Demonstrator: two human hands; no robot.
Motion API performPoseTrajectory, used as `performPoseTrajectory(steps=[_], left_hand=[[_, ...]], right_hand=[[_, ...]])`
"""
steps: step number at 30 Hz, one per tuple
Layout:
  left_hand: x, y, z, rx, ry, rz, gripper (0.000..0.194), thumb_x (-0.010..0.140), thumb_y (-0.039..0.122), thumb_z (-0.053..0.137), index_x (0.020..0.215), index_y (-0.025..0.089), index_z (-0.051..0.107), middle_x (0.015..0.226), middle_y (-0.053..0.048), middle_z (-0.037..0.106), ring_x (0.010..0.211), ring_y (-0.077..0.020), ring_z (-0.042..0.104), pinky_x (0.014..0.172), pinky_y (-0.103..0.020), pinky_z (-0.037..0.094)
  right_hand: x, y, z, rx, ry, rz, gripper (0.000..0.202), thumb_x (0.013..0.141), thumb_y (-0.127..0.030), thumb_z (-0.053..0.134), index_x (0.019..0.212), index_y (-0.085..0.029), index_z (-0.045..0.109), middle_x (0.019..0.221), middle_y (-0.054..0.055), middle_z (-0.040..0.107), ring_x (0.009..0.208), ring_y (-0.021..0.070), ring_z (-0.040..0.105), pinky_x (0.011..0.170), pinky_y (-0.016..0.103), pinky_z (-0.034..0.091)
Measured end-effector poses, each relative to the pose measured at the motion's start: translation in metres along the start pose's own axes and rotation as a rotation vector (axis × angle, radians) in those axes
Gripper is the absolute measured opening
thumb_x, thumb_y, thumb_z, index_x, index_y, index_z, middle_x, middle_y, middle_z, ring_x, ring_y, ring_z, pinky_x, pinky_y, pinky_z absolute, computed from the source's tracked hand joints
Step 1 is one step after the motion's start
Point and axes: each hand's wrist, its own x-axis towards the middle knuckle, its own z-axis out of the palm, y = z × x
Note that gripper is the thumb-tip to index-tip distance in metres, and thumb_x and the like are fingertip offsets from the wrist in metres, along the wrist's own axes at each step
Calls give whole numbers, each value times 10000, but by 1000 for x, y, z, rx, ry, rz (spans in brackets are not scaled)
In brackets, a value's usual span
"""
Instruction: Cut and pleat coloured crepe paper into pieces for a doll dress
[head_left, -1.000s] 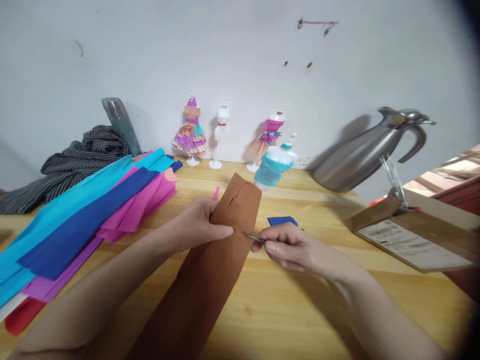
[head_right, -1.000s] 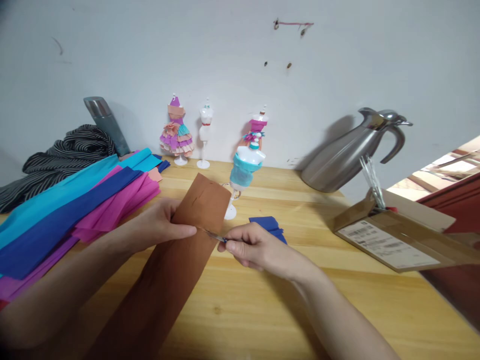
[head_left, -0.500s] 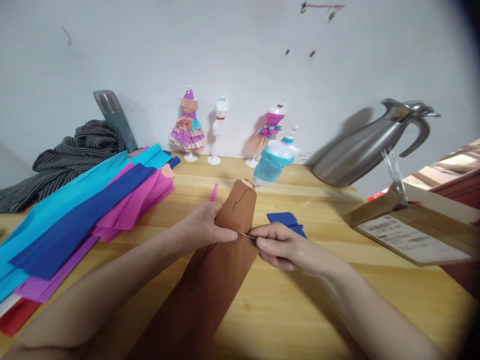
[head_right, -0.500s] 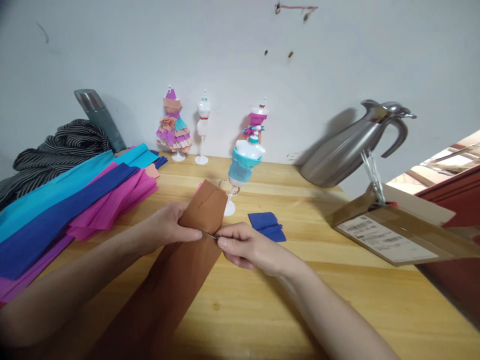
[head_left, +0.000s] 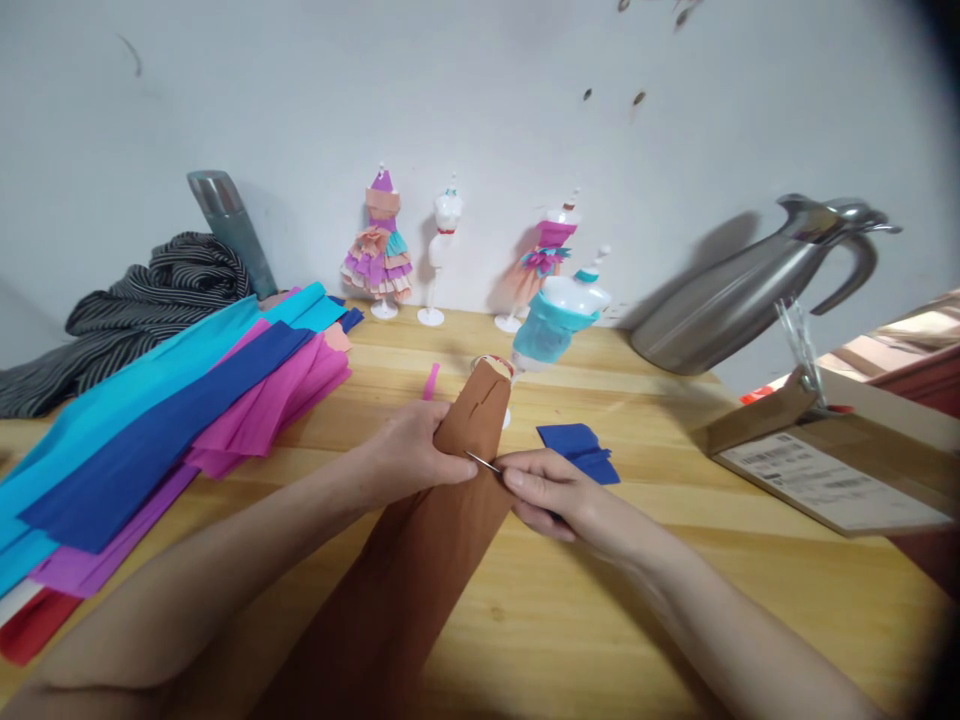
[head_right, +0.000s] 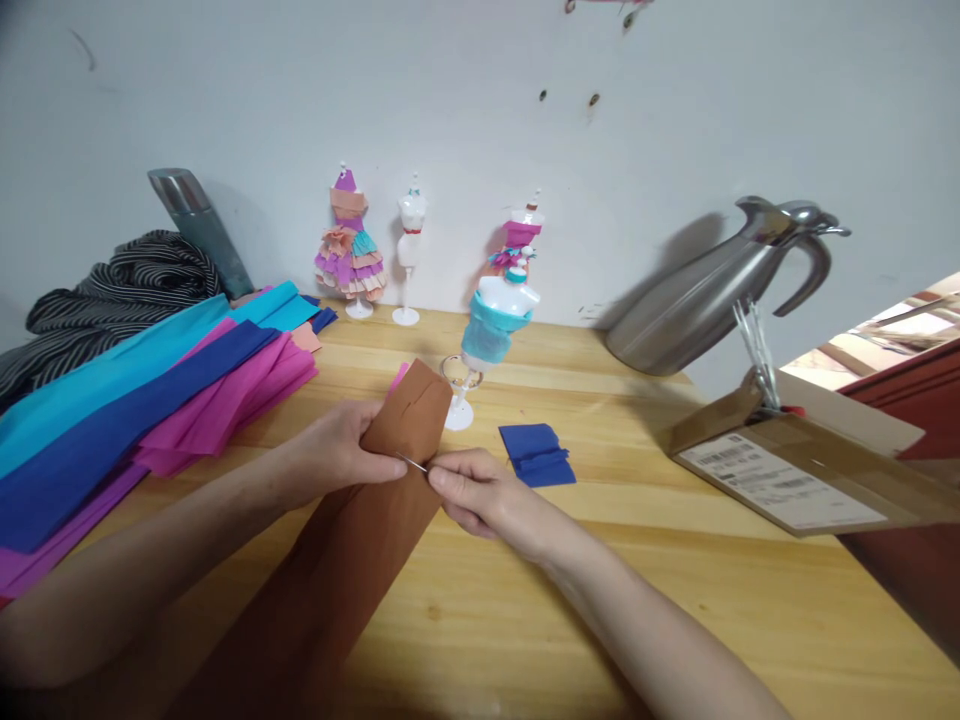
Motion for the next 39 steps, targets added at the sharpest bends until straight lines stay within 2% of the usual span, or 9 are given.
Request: performPoseTrajectory(steps=[7, 15, 20, 26, 33, 39], left_hand=[[1, 0, 0, 10, 11, -7, 234, 598, 299, 601, 763, 133, 615, 675, -12, 567, 699, -187, 544, 584, -255, 401], [1, -3, -2, -64, 6, 11, 199, 609, 248, 621, 780, 147, 610, 702, 7, 572, 705, -157, 537, 571, -226, 374], [0, 0, -2, -46, -22, -5, 192, 605, 241, 620, 770, 144, 599, 679, 7, 566, 680, -159, 537, 563, -232, 374], [2, -4, -2, -24, -8, 1, 197, 605, 249, 630, 768, 140, 607, 689, -1, 581, 701, -177, 556, 576, -243, 391], [3, -5, -4, -90, -48, 6, 264, 606, 216, 646, 856, 130, 647, 741, -18, 640, 745, -205, 595, 616, -264, 423], [1, 0, -5, -100, -71, 31, 234, 599, 203, 656, 822, 133, 643, 709, -3, 627, 722, -191, 585, 604, -252, 409]], right_hand=[[1, -1, 3, -24, 39, -7, 500, 793, -578, 606, 567, -199, 369, 437, -102, 268, 401, 44, 166, 421, 255, 88], [6, 6, 10, 162, 112, 21, 474, 712, -562, 690, 600, -193, 414, 494, -112, 192, 422, 44, 97, 424, 251, 35], [6, 4, 9, 141, 80, 16, 440, 730, -532, 688, 618, -179, 450, 513, -107, 199, 430, 44, 103, 424, 250, 44], [6, 6, 7, 111, 83, -6, 479, 740, -549, 671, 574, -190, 402, 491, -103, 200, 432, 47, 112, 426, 250, 47], [9, 8, 10, 165, 107, -18, 465, 710, -520, 707, 560, -182, 426, 479, -102, 210, 420, 40, 103, 424, 253, 27], [7, 8, 4, 228, 46, 18, 439, 711, -495, 718, 584, -176, 444, 477, -105, 219, 416, 35, 111, 417, 241, 29]])
